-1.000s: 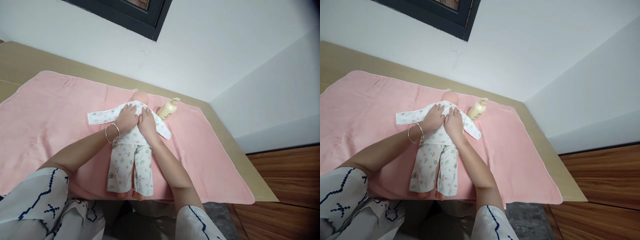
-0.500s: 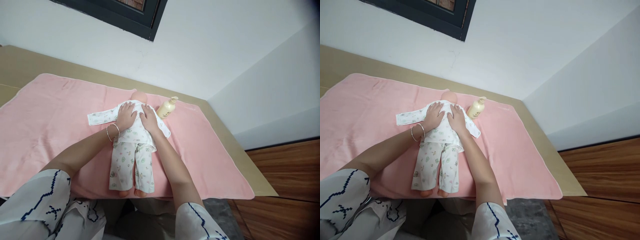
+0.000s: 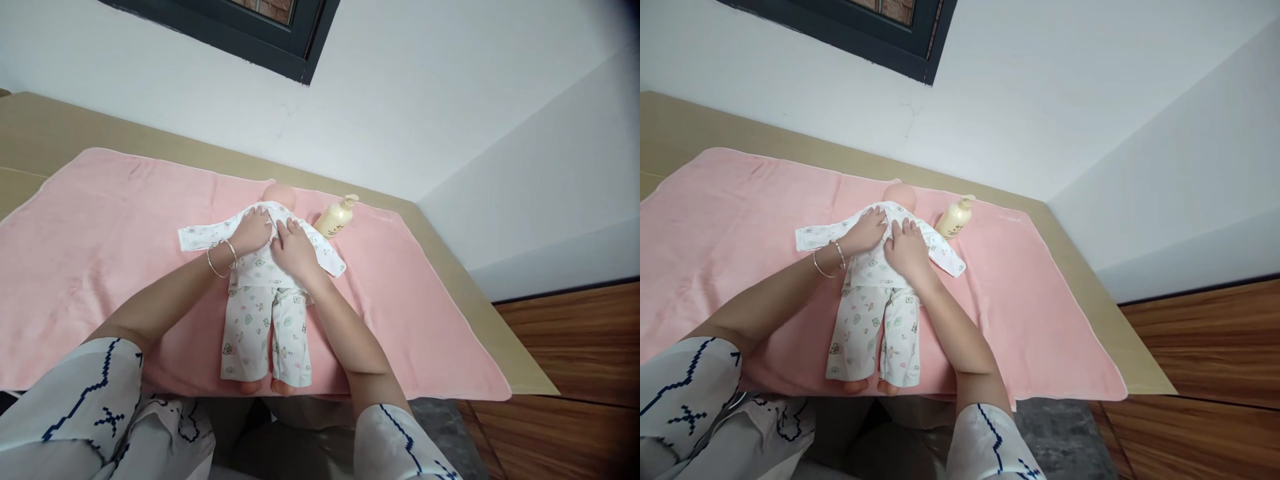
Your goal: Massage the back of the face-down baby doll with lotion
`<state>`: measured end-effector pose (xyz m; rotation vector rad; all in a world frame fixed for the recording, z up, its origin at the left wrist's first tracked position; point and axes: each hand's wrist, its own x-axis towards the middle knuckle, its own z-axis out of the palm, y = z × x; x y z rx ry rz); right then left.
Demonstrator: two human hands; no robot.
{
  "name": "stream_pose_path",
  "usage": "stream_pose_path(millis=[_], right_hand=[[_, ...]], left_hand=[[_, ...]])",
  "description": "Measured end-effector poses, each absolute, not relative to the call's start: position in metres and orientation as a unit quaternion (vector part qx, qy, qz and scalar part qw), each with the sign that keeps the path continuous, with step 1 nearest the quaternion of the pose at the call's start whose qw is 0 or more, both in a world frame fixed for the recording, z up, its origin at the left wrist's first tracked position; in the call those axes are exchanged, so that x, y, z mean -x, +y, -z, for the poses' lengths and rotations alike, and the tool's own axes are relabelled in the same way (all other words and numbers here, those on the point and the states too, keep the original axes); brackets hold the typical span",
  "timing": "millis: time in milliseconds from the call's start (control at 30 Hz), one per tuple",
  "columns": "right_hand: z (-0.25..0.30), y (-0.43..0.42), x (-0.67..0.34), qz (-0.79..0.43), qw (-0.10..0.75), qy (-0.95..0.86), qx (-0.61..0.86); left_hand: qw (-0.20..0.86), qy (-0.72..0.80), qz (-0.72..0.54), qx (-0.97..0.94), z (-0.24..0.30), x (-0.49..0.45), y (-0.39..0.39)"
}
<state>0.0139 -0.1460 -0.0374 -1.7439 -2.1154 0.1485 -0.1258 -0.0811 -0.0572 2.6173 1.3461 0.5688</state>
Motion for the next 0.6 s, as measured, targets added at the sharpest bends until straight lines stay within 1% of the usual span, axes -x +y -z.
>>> stream_pose_path(millis=[100, 200, 333, 400, 500, 600], right_hand=[[0.029, -0.150, -0.016, -0.077, 0.180, -0.757, 0.623], [0.030, -0.135, -0.033, -0.114, 0.206, -0.745, 0.624], [0.041, -0.118, -0.042, -0.101, 0.208, -0.742, 0.629], [0.044, -0.123, -0.034, -0.067, 0.191, -0.740, 0.641], [0.042, -0.140, -0.014, -0.015, 0.161, -0.733, 0.661], [0.036, -0.154, -0.003, 0.000, 0.141, -0.740, 0.657]], left_hand=[[0.067, 0.478, -0.200, -0.853, 0.060, 0.127, -0.077], [0.035, 0.537, -0.212, -0.816, 0.056, 0.115, -0.105], [-0.009, 0.557, -0.152, -0.816, 0.044, 0.102, -0.142], [-0.003, 0.558, -0.148, -0.816, 0.039, 0.103, -0.143], [0.027, 0.544, -0.172, -0.821, 0.038, 0.112, -0.123], [0.066, 0.519, -0.189, -0.831, 0.045, 0.121, -0.096]])
